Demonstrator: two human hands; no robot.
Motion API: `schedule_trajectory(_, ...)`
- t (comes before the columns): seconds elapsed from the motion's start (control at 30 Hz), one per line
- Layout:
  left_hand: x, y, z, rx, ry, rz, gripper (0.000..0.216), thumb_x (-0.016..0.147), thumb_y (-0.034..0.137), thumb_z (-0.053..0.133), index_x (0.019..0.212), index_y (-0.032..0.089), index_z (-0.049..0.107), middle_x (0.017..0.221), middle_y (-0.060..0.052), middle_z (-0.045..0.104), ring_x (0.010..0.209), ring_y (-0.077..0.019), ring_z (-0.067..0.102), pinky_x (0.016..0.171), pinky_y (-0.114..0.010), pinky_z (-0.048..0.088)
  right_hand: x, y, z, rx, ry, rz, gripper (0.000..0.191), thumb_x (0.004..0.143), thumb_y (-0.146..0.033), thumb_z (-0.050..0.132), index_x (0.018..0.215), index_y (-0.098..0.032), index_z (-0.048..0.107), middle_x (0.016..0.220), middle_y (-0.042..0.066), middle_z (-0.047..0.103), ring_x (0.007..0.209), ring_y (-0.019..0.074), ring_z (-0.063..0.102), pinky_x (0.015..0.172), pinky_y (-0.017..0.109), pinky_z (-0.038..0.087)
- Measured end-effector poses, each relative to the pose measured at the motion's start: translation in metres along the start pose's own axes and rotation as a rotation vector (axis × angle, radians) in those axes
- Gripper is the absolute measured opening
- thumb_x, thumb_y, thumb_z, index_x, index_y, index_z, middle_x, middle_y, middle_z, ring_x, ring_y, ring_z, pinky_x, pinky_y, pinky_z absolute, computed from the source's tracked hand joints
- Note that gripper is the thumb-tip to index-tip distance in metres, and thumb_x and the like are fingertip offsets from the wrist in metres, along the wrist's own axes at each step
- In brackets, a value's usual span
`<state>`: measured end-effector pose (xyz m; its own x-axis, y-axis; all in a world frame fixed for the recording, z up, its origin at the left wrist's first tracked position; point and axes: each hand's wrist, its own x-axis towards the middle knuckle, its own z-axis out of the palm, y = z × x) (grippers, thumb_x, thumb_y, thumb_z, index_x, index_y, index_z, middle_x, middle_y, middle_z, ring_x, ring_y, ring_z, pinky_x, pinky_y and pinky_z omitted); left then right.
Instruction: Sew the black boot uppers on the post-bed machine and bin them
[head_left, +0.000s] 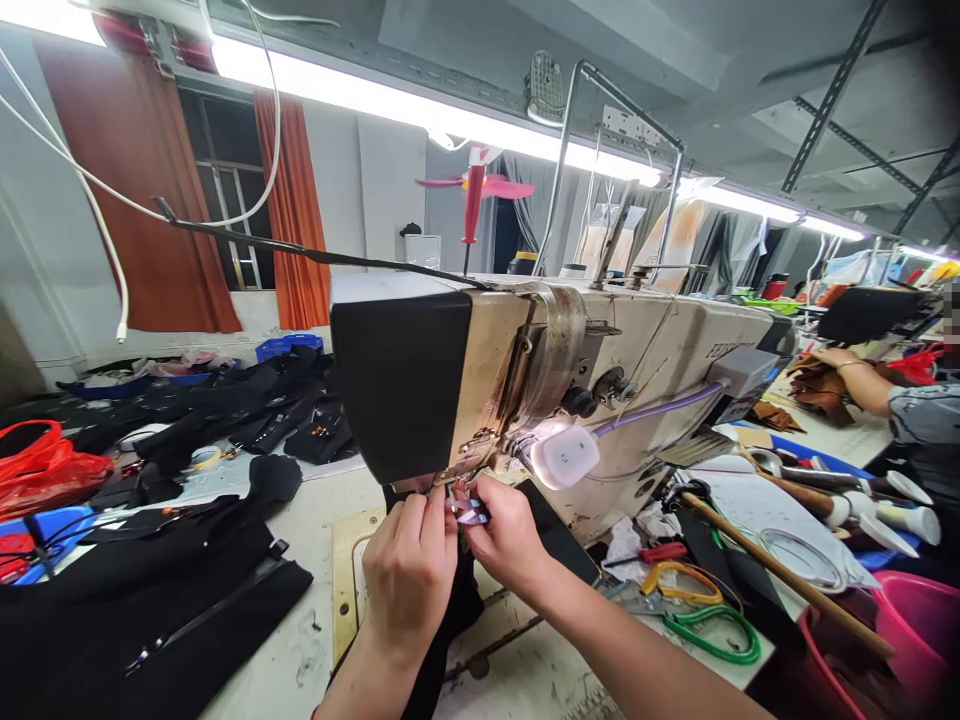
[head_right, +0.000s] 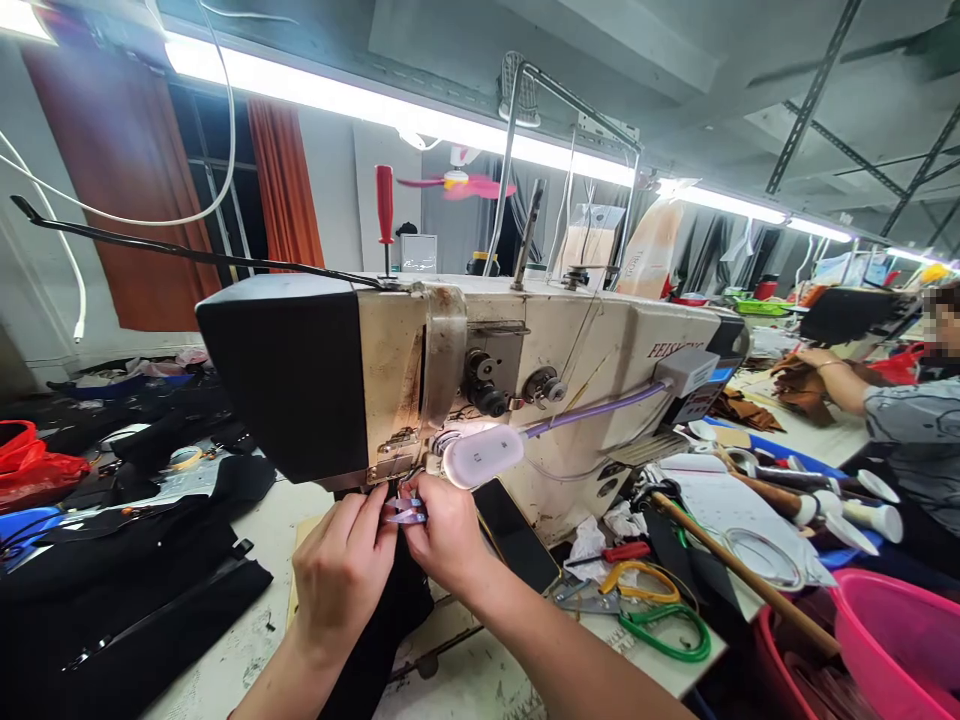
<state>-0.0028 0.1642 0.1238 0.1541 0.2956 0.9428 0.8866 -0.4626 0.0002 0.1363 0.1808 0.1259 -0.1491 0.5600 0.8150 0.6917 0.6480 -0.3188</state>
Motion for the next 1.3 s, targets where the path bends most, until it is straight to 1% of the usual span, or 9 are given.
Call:
schedule_trajectory(0.13,0.008,-0.002,-0.009,-0.113,0.084,-0.006,0.02,0.079,0.007,0.064,0.098,0.013,0.065,0.081,-0.005,0.067,0.071,-0.0171,0.058,0.068,-0.029,0.043,-0.006,0.005,-0.002,0.048,-0.005,0.019,0.009,0.076,-0.013,0.048,0.077,-0.021,0.052,0.063,0.0,0.058,0.053,0.0131,0.051,0.052,0.023,0.039)
schedule_trajectory(0.27,0.015,-0.004,-0.014,-0.107,0.153,-0.047,0.015,0.075,0.006,0.067,0.085,0.017,0.065,0.073,-0.003,0.068,0.07,-0.0195,0.056,0.07,-0.034,0.041,-0.012,0.007,-0.006,0.097,-0.024,0.033,0.01,0.077,-0.013,0.049,0.081,-0.02,0.053,0.064,-0.001,0.058,0.053,0.0119,0.051,0.052,0.022,0.041)
schedule_trajectory(0.63,0.013,-0.004,-0.013,-0.137,0.14,-0.048,0.016,0.077,0.006,0.063,0.087,0.018,0.066,0.071,-0.003,0.066,0.067,-0.0181,0.054,0.066,-0.034,0.036,-0.024,0.0,-0.018,0.197,-0.055,-0.016,0.01,0.082,-0.014,0.049,0.078,-0.022,0.048,0.062,-0.003,0.05,0.054,0.0119,0.046,0.051,0.023,0.041)
schedule_trajectory(0.8,0.01,-0.008,-0.009,-0.22,0.171,-0.098,0.015,0.078,0.005,0.062,0.088,0.017,0.065,0.073,-0.004,0.066,0.069,-0.019,0.054,0.068,-0.034,0.039,-0.021,-0.007,-0.027,0.395,-0.061,-0.013,0.011,0.093,-0.022,0.042,0.088,-0.021,0.051,0.098,0.009,0.062,0.085,0.0175,0.061,0.074,0.031,0.05)
schedule_trajectory(0.87,0.009,-0.009,-0.007,-0.24,0.17,-0.118,0.016,0.078,0.004,0.062,0.089,0.016,0.064,0.074,-0.005,0.067,0.071,-0.0195,0.055,0.069,-0.035,0.04,-0.022,-0.007,-0.028,0.535,-0.087,0.102,0.014,0.097,-0.027,0.039,0.088,-0.022,0.048,0.08,0.003,0.062,0.068,0.0138,0.058,0.063,0.026,0.049)
schedule_trajectory(0.93,0.008,-0.009,-0.007,-0.257,0.161,-0.126,0.016,0.079,0.004,0.061,0.089,0.016,0.064,0.075,-0.005,0.067,0.071,-0.0196,0.055,0.069,-0.035,0.041,-0.024,-0.004,-0.028,0.585,-0.099,0.211,0.018,0.098,-0.033,0.04,0.086,-0.022,0.047,0.06,-0.005,0.048,0.05,0.0104,0.046,0.048,0.021,0.041)
schedule_trajectory(1.07,0.006,-0.007,-0.006,-0.292,0.156,-0.106,0.017,0.079,0.005,0.061,0.091,0.017,0.064,0.075,-0.005,0.066,0.071,-0.0187,0.055,0.069,-0.035,0.042,-0.028,-0.001,-0.022,0.445,-0.104,0.238,0.024,0.092,-0.039,0.051,0.076,-0.02,0.052,0.058,-0.005,0.045,0.048,0.0094,0.04,0.045,0.021,0.036)
schedule_trajectory(1.2,0.004,-0.004,-0.007,-0.314,0.185,-0.118,0.02,0.08,0.004,0.059,0.095,0.017,0.062,0.077,-0.005,0.065,0.071,-0.0187,0.057,0.07,-0.035,0.045,-0.016,-0.007,-0.003,0.193,0.142,0.204,0.015,0.084,-0.034,0.065,0.084,-0.019,0.063,0.068,0.001,0.059,0.058,0.0142,0.053,0.055,0.026,0.044)
schedule_trajectory(1.3,0.002,-0.003,-0.011,-0.366,0.209,-0.104,0.023,0.08,0.001,0.058,0.098,0.016,0.061,0.078,-0.005,0.065,0.07,-0.0178,0.058,0.068,-0.034,0.047,-0.009,-0.015,0.005,0.154,0.189,0.137,0.008,0.087,-0.025,0.058,0.085,-0.019,0.064,0.073,0.004,0.063,0.066,0.0177,0.058,0.061,0.029,0.047)
